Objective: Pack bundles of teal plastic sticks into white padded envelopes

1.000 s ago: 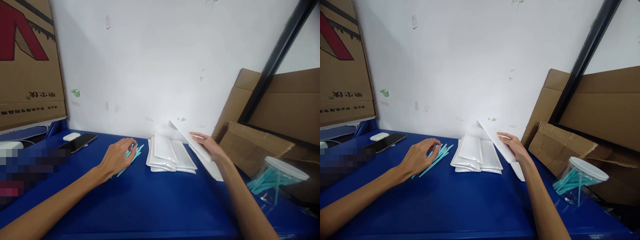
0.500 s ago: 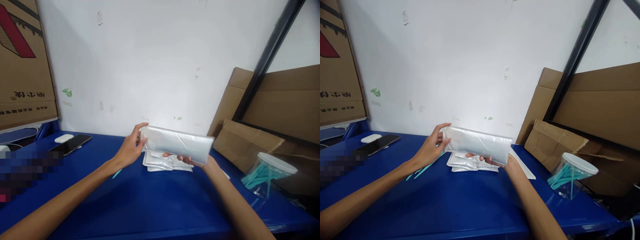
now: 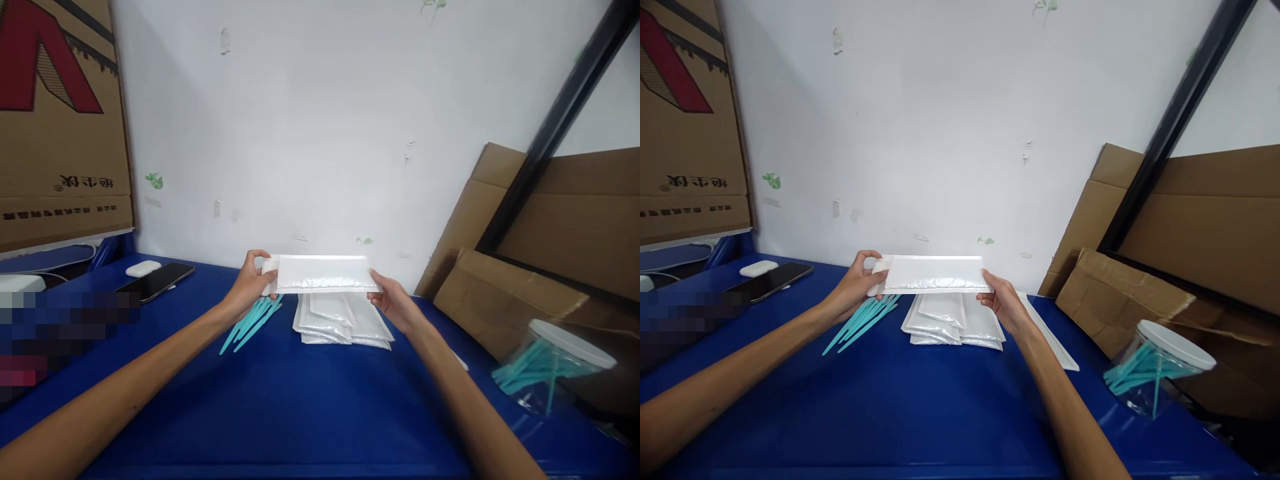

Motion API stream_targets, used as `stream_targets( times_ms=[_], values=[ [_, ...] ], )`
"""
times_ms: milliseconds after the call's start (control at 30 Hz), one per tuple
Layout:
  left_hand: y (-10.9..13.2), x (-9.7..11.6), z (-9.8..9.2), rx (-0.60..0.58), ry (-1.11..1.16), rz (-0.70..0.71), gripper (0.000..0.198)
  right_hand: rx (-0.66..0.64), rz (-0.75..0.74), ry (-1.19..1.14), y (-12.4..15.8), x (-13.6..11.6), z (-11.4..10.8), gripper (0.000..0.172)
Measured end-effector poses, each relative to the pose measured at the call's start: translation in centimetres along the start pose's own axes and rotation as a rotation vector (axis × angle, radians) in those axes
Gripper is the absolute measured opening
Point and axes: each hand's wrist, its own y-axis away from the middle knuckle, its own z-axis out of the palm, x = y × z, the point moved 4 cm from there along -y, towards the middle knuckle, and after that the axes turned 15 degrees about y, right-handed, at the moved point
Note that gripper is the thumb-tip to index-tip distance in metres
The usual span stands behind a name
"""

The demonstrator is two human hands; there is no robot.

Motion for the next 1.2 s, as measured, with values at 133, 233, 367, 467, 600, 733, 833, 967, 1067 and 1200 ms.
stream_targets(
  times_ms=[133,233,367,467,600,733,833,967,1067,1200],
  values=[
    [-0.5,-1.7,-0.7,-0.006,0.067,-0.165,0.032,0.078,-0.142,0.122,0.3,-0.6,0.3,0.034],
    [-0.7,-2.5,-0.6,-0.129,0.113,-0.248,0.025,0.143,-0.185,0.223,0.7,-1.0,0.3,0.043],
    [-0.3,-2.5,0.1,-0.300,0.163,-0.291,0.027,0.149,-0.186,0.217,0.8,-1.2,0.3,0.047],
    [0.3,-2.5,0.6,-0.413,0.176,-0.360,0.035,0.145,-0.188,0.132,0.8,-1.4,0.4,0.045],
    [0.7,-2.9,0.7,-0.485,0.172,-0.431,0.040,0.131,-0.186,0.040,0.9,-1.5,0.7,0.041],
    [0.7,-3.6,0.5,-0.460,0.139,-0.435,0.042,0.111,-0.182,0.032,1.0,-1.5,1.1,0.041],
    [0.9,-3.9,0.5,-0.436,0.098,-0.456,0.046,0.089,-0.197,0.046,1.1,-1.6,1.4,0.042],
    [1.2,-3.7,0.8,-0.440,0.025,-0.455,0.047,0.088,-0.213,0.050,1.4,-1.9,1.5,0.041],
    [1.4,-3.6,0.9,-0.448,-0.026,-0.440,0.042,0.078,-0.224,0.065,1.5,-1.9,1.7,0.041],
    [1.6,-3.8,0.9,-0.467,-0.052,-0.459,0.036,0.075,-0.215,0.078,1.4,-1.7,1.7,0.041]
  ],
)
